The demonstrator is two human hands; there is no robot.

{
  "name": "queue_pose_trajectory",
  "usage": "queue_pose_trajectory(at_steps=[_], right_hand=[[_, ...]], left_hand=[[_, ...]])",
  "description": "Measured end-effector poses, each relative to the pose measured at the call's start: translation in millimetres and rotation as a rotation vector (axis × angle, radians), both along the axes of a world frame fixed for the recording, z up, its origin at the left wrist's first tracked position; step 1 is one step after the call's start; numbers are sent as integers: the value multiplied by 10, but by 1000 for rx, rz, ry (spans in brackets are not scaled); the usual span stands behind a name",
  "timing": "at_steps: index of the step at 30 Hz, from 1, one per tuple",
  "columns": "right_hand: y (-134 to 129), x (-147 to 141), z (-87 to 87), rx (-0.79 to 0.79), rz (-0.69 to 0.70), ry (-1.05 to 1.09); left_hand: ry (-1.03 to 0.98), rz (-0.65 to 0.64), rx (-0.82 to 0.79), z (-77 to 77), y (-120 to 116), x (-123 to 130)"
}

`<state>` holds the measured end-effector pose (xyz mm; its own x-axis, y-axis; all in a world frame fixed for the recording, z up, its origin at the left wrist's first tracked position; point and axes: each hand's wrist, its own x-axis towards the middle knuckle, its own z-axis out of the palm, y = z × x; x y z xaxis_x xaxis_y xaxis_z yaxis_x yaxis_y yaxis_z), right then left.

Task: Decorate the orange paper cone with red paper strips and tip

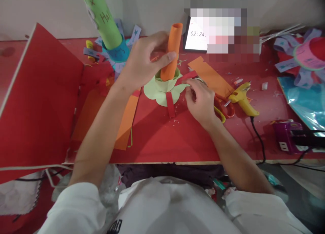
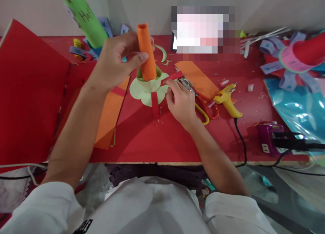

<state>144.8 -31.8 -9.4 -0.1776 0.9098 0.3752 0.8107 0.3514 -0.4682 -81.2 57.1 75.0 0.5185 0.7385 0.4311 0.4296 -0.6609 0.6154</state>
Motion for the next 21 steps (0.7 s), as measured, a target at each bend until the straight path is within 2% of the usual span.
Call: queue_pose_trajectory(at_steps=[6, 12, 15, 18, 21], right_hand=[[-8, 16, 24, 10, -49, -29], [-23, 46, 54, 2, -105, -11], [11, 70, -8, 58, -78, 49], [67, 96, -98, 140, -45, 189], [101, 108, -152, 191, -23, 254]], left_hand=[[-17, 70, 99, 143, -86, 67], [-112, 202, 310, 263, -177, 46], [-176, 246, 379, 190, -155, 98], [-321, 267, 473, 38, -66, 168], [-361, 292, 411, -95, 7, 206]])
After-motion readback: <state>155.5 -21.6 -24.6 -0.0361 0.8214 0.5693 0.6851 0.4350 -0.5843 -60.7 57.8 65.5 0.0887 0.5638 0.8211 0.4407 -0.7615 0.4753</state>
